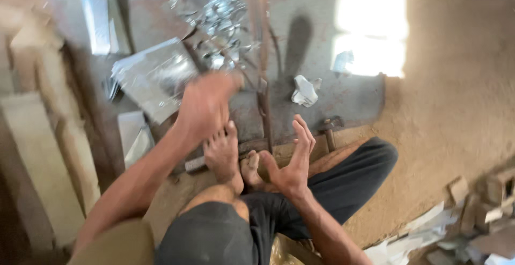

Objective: The person sits on the floor at a low metal table and cuts thin sheet metal into small pieces using hand shears, trimming pieces one at a time and tossing the cut scraps onto a growing pile of offcuts on the table. They occasionally reposition the sheets and stack finished cut pieces.

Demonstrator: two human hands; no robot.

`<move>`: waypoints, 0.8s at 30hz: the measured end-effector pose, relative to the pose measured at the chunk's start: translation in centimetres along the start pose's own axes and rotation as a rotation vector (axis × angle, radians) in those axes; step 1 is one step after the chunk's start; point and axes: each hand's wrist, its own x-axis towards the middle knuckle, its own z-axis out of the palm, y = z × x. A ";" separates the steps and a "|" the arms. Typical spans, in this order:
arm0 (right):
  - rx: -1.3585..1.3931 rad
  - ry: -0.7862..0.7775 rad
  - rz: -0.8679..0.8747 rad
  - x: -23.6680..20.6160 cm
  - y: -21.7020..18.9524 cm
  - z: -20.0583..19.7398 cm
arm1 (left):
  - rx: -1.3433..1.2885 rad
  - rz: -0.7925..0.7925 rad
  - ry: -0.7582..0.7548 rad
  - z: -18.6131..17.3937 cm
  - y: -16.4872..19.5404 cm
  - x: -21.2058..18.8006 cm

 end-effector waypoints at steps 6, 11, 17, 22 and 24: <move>-0.097 -0.483 -0.026 2.2 -0.4 0.1 | 0.034 0.258 -0.790 0.2 4.3 -2.8; -0.021 -0.228 -0.171 3.3 0.9 2.6 | -0.647 -0.591 -0.158 1.7 3.5 -3.2; -0.175 0.198 -0.367 5.0 0.2 4.2 | -1.604 -0.983 0.128 5.8 1.8 -4.9; -0.230 0.134 -0.426 5.2 -0.2 3.2 | -1.496 -1.015 0.132 5.5 1.4 -5.0; -0.182 0.082 -0.377 5.1 -0.3 2.4 | -1.391 -0.951 0.094 4.8 1.7 -4.9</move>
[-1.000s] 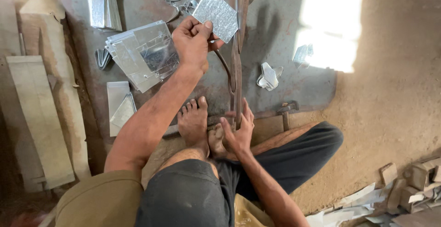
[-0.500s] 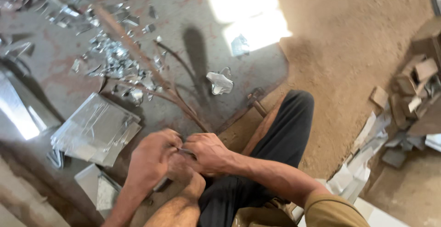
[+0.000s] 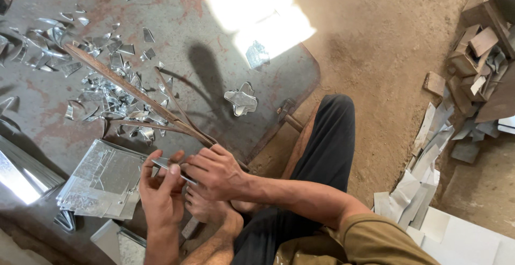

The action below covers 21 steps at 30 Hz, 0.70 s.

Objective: The person sits on the floor at a low metal table and cuts thin sheet metal into small pieces using hand shears, trimming pieces one at a time and tossing the cut scraps onto a growing pile of offcuts on the table. They occasionally reposition the sheets and stack finished cut pieces.

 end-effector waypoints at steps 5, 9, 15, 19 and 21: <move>0.425 -0.177 -0.045 0.6 1.0 -1.9 | 0.180 -0.043 -0.179 0.6 1.1 -1.3; 0.415 -0.317 0.003 1.6 1.7 -2.2 | 0.198 0.000 -0.213 1.4 2.2 -1.7; 0.436 0.078 0.192 3.3 0.0 0.7 | 0.180 0.400 0.225 5.8 3.4 -0.1; 0.171 0.236 0.055 4.3 0.2 2.2 | 0.187 0.455 0.215 6.5 2.7 0.8; 0.433 0.204 0.333 4.3 0.6 2.3 | 0.123 0.443 0.052 5.2 2.8 1.7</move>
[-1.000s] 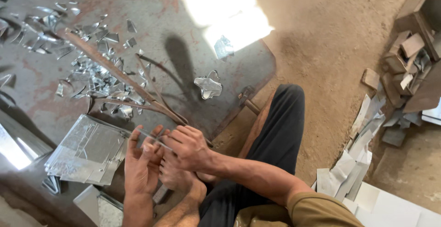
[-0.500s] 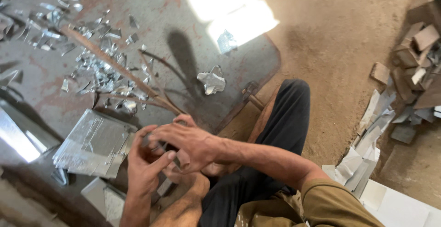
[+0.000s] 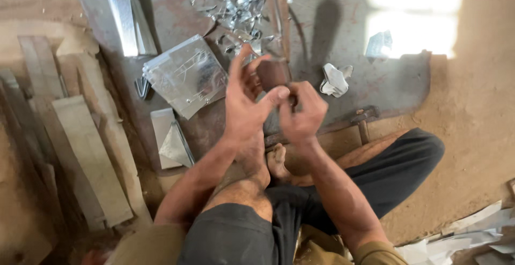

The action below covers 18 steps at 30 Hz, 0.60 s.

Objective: The person sits on the floor at a low metal table and cuts thin sheet metal into small pieces using hand shears, trimming pieces one at a time and tossing the cut scraps onto a growing pile of offcuts on the table. They occasionally reposition the sheets and stack finished cut pieces.

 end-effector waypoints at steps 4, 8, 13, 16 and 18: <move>0.424 -0.003 0.415 -0.4 0.7 0.0 | 0.091 -0.265 -0.111 -2.7 -1.2 1.8; 0.414 -0.033 0.403 -1.2 2.3 0.1 | 0.183 -0.219 -0.065 -3.3 -2.6 1.8; -0.009 -0.085 0.165 -4.2 5.7 -1.7 | 0.246 0.103 0.036 -4.8 -1.5 6.3; -0.243 -0.395 0.340 -7.7 6.1 -2.5 | 0.162 0.177 0.165 -6.5 -0.3 13.7; -0.028 -0.406 0.446 -11.0 4.7 -3.7 | 0.149 0.139 0.242 -6.4 -0.9 17.7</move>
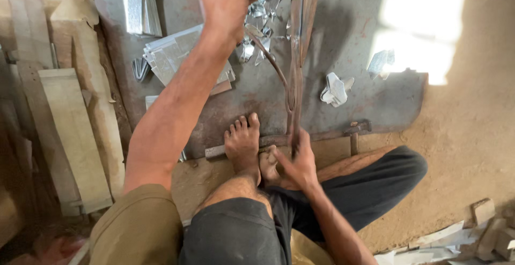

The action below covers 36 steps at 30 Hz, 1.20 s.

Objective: The person sits on the floor at a low metal table and cuts thin sheet metal into small pieces using hand shears, trimming pieces one at a time and tossing the cut scraps onto a growing pile of offcuts on the table. They occasionally reposition the sheets and stack finished cut pieces.

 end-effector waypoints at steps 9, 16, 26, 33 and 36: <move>0.368 -0.093 0.174 -3.0 0.0 -1.3 | -0.103 -0.249 0.005 3.2 -3.5 -1.9; 0.365 -0.039 0.245 -3.5 0.1 -0.8 | -0.109 -0.167 -0.003 3.3 -4.1 -2.5; 0.488 -0.054 0.263 -1.8 2.2 0.1 | -0.107 -0.231 0.043 3.7 -3.4 -2.8; 0.439 -0.036 0.234 -0.8 3.8 1.3 | -0.159 -0.203 -0.038 3.2 -2.9 -3.2; 0.362 -0.026 0.128 0.2 5.2 1.6 | -0.186 -0.189 -0.054 3.2 -2.9 -3.6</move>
